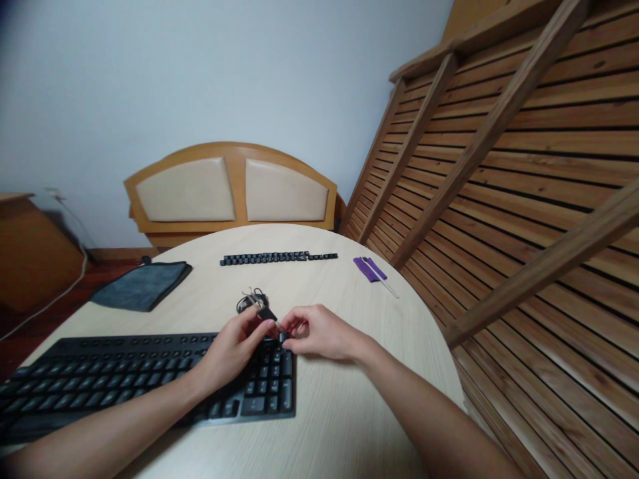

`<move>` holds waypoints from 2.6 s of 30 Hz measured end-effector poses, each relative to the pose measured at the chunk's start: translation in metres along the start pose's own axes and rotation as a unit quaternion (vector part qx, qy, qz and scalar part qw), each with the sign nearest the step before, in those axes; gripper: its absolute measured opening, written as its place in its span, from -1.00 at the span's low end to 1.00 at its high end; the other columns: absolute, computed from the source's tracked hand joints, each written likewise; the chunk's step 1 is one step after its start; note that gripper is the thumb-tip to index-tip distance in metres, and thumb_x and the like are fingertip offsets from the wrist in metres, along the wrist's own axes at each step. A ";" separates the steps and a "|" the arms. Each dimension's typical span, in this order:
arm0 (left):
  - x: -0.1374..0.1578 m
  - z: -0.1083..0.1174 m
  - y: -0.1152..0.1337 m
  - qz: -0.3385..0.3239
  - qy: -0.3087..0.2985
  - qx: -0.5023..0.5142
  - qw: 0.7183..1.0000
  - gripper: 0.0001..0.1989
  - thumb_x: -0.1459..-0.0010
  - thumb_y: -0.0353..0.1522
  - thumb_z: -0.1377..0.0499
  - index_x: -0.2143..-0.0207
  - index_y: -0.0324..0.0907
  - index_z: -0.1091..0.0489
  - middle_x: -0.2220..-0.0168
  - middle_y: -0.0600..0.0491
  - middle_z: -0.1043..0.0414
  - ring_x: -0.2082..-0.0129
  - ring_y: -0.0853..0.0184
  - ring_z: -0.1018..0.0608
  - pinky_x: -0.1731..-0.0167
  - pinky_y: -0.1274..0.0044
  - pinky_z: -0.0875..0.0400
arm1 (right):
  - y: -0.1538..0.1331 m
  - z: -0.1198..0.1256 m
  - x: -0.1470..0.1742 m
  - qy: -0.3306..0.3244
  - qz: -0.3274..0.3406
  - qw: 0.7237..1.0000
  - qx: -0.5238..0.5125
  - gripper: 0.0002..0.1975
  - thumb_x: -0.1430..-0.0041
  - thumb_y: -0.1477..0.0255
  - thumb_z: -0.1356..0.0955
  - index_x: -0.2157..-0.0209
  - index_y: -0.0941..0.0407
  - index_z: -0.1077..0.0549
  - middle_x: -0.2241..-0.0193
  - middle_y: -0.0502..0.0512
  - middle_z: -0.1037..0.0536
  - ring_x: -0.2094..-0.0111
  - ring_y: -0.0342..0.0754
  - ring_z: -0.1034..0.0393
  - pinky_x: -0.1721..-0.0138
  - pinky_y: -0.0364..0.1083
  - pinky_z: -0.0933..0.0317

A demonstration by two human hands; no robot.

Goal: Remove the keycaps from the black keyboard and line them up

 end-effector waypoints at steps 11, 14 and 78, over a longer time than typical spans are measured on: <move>-0.001 0.001 0.001 0.001 0.005 -0.015 1.000 -0.77 -0.28 -0.25 -0.07 0.37 -0.20 -0.34 0.43 0.11 -0.41 0.39 0.34 -0.45 0.35 0.53 -0.29 | -0.019 0.001 0.002 0.001 0.071 0.997 0.016 -0.75 -0.03 0.49 -0.46 0.22 0.12 -0.41 0.26 0.03 -0.53 0.26 -0.11 -0.42 0.21 -0.11 -0.30; -0.001 0.003 0.000 0.002 0.011 -0.025 1.000 -0.77 -0.28 -0.26 -0.06 0.38 -0.19 -0.34 0.44 0.11 -0.39 0.40 0.34 -0.43 0.36 0.54 -0.27 | -0.022 0.000 0.003 -0.004 0.084 0.995 0.054 -0.83 -0.10 0.44 -0.43 0.21 0.12 -0.49 0.26 0.04 -0.57 0.27 -0.11 -0.45 0.18 -0.11 -0.31; 0.002 0.001 -0.004 0.018 0.014 -0.074 0.997 -0.79 -0.29 -0.25 -0.05 0.36 -0.17 -0.33 0.40 0.08 -0.43 0.37 0.28 -0.43 0.35 0.50 -0.25 | 0.138 0.226 -0.061 0.308 -0.257 0.786 0.471 -0.71 -0.22 0.42 -0.30 0.05 -0.02 -0.52 0.14 0.18 -0.58 0.13 0.08 -0.45 0.16 -0.05 -0.24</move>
Point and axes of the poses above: each hand's wrist, its own x-axis away from the middle knuckle, its own z-axis out of the back of the hand, y = z × x, the point moved 10 cm from there along -x, towards the middle knuckle
